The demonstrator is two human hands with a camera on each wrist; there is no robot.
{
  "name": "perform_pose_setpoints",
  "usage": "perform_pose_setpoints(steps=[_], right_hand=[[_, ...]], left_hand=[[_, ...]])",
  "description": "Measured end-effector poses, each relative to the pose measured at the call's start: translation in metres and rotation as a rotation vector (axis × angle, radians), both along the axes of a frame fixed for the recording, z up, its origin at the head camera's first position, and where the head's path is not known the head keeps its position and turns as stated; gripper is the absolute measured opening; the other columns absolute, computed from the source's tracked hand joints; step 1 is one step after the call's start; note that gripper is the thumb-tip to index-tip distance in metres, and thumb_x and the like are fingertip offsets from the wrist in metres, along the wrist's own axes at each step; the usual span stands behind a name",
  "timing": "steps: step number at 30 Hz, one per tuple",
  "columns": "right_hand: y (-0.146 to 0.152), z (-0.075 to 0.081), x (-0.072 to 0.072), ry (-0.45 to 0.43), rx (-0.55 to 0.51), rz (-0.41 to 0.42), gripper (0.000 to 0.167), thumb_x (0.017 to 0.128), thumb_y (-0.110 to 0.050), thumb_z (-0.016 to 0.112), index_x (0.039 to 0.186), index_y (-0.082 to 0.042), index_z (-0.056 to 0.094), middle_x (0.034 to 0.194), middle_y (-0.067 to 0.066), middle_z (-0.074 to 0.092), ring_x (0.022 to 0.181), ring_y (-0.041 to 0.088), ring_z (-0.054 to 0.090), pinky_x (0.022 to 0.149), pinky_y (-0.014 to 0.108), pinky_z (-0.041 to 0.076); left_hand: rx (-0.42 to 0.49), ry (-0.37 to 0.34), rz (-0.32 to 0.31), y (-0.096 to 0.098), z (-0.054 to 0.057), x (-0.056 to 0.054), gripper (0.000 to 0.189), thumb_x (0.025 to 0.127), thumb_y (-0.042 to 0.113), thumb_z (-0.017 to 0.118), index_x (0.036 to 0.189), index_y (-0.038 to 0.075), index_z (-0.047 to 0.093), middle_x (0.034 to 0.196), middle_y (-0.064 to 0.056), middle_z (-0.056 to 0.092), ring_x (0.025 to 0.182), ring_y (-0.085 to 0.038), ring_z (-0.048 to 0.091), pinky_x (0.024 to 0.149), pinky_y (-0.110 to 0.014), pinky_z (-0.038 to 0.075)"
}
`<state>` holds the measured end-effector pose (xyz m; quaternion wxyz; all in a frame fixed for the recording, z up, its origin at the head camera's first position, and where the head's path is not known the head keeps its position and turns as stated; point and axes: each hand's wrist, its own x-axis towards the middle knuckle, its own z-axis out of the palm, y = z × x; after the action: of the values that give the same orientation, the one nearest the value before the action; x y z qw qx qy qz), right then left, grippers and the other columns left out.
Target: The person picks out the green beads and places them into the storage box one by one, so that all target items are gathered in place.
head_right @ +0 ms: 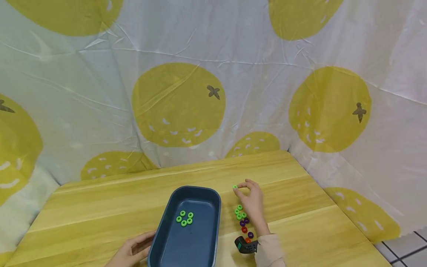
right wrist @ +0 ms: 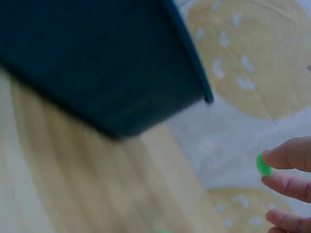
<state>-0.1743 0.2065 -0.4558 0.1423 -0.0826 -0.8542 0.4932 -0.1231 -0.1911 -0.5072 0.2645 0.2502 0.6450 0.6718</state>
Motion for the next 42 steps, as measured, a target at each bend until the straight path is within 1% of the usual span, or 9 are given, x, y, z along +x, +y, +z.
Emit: perform_pose_setpoints(steps=[4, 7, 9, 11, 14, 16, 27, 38, 42], right_hand=[[-0.02, 0.014, -0.002, 0.049, -0.012, 0.017, 0.02, 0.089, -0.017, 0.075, 0.101, -0.001, 0.073, 0.143, 0.022, 0.05, 0.137, 0.046, 0.037, 0.112, 0.065, 0.027], [-0.033, 0.02, -0.004, 0.082, 0.004, 0.027, 0.019, 0.088, -0.018, 0.076, 0.098, -0.003, 0.074, 0.14, 0.021, 0.053, 0.135, 0.045, 0.042, 0.11, 0.064, 0.032], [-0.041, 0.022, -0.005, 0.098, 0.012, 0.04, 0.018, 0.088, -0.018, 0.076, 0.098, -0.003, 0.074, 0.138, 0.022, 0.055, 0.133, 0.045, 0.044, 0.109, 0.063, 0.034], [-0.049, 0.024, -0.006, 0.107, 0.009, 0.052, 0.018, 0.087, -0.018, 0.076, 0.097, -0.003, 0.074, 0.137, 0.021, 0.056, 0.132, 0.044, 0.045, 0.108, 0.062, 0.036], [-0.062, 0.027, -0.008, 0.12, 0.004, 0.074, 0.016, 0.087, -0.017, 0.076, 0.096, -0.004, 0.075, 0.136, 0.02, 0.057, 0.13, 0.045, 0.047, 0.107, 0.062, 0.037], [-0.071, 0.03, -0.008, 0.127, 0.004, 0.091, 0.015, 0.086, -0.016, 0.077, 0.095, -0.005, 0.075, 0.135, 0.02, 0.058, 0.128, 0.044, 0.049, 0.106, 0.062, 0.038], [-0.112, 0.037, -0.012, 0.164, 0.089, 0.218, 0.011, 0.086, -0.016, 0.077, 0.091, -0.007, 0.074, 0.134, 0.022, 0.056, 0.125, 0.046, 0.05, 0.101, 0.061, 0.043], [-0.144, 0.033, -0.009, 0.143, 0.223, 0.346, 0.01, 0.087, -0.015, 0.076, 0.089, -0.007, 0.071, 0.13, 0.023, 0.056, 0.121, 0.045, 0.051, 0.097, 0.058, 0.045], [-0.149, 0.032, -0.01, 0.104, 0.297, 0.395, 0.01, 0.087, -0.017, 0.077, 0.087, -0.008, 0.072, 0.134, 0.024, 0.054, 0.126, 0.045, 0.047, 0.096, 0.057, 0.047]], left_hand=[[0.028, 0.0, -0.007, 0.0, -0.001, 0.0, 0.056, 0.105, 0.009, 0.048, 0.146, -0.02, 0.023, 0.149, -0.016, 0.046, 0.122, 0.006, 0.053, 0.098, -0.016, 0.046], [0.044, 0.027, -0.017, 0.0, -0.002, 0.0, 0.054, 0.105, 0.007, 0.046, 0.145, -0.022, 0.023, 0.149, -0.021, 0.046, 0.122, 0.007, 0.052, 0.098, -0.015, 0.046], [0.044, 0.035, -0.022, 0.0, -0.002, 0.0, 0.055, 0.105, 0.006, 0.046, 0.145, -0.023, 0.022, 0.147, -0.008, 0.051, 0.122, 0.007, 0.052, 0.098, -0.014, 0.045], [0.047, 0.061, -0.021, 0.001, -0.002, 0.001, 0.054, 0.105, 0.006, 0.046, 0.144, -0.024, 0.023, 0.148, -0.027, 0.044, 0.122, 0.007, 0.052, 0.098, -0.014, 0.045], [0.021, 0.056, -0.006, 0.001, -0.002, 0.001, 0.055, 0.105, 0.008, 0.047, 0.144, -0.023, 0.024, 0.148, -0.026, 0.044, 0.121, 0.007, 0.052, 0.098, -0.014, 0.045], [0.0, 0.063, 0.006, 0.001, -0.002, 0.001, 0.054, 0.105, 0.008, 0.047, 0.144, -0.022, 0.026, 0.145, -0.044, 0.031, 0.121, 0.007, 0.052, 0.098, -0.014, 0.046], [0.022, 0.12, -0.009, 0.001, -0.001, 0.0, 0.051, 0.106, 0.005, 0.044, 0.142, -0.025, 0.026, 0.141, -0.052, 0.025, 0.122, 0.008, 0.051, 0.097, -0.012, 0.044], [0.03, 0.136, -0.012, 0.0, 0.0, 0.001, 0.051, 0.106, 0.005, 0.043, 0.143, -0.025, 0.025, 0.141, -0.052, 0.024, 0.123, 0.008, 0.049, 0.098, -0.012, 0.044], [0.03, 0.114, -0.01, -0.001, 0.0, 0.0, 0.052, 0.106, 0.006, 0.044, 0.144, -0.024, 0.025, 0.148, -0.025, 0.044, 0.123, 0.007, 0.05, 0.099, -0.012, 0.044]])
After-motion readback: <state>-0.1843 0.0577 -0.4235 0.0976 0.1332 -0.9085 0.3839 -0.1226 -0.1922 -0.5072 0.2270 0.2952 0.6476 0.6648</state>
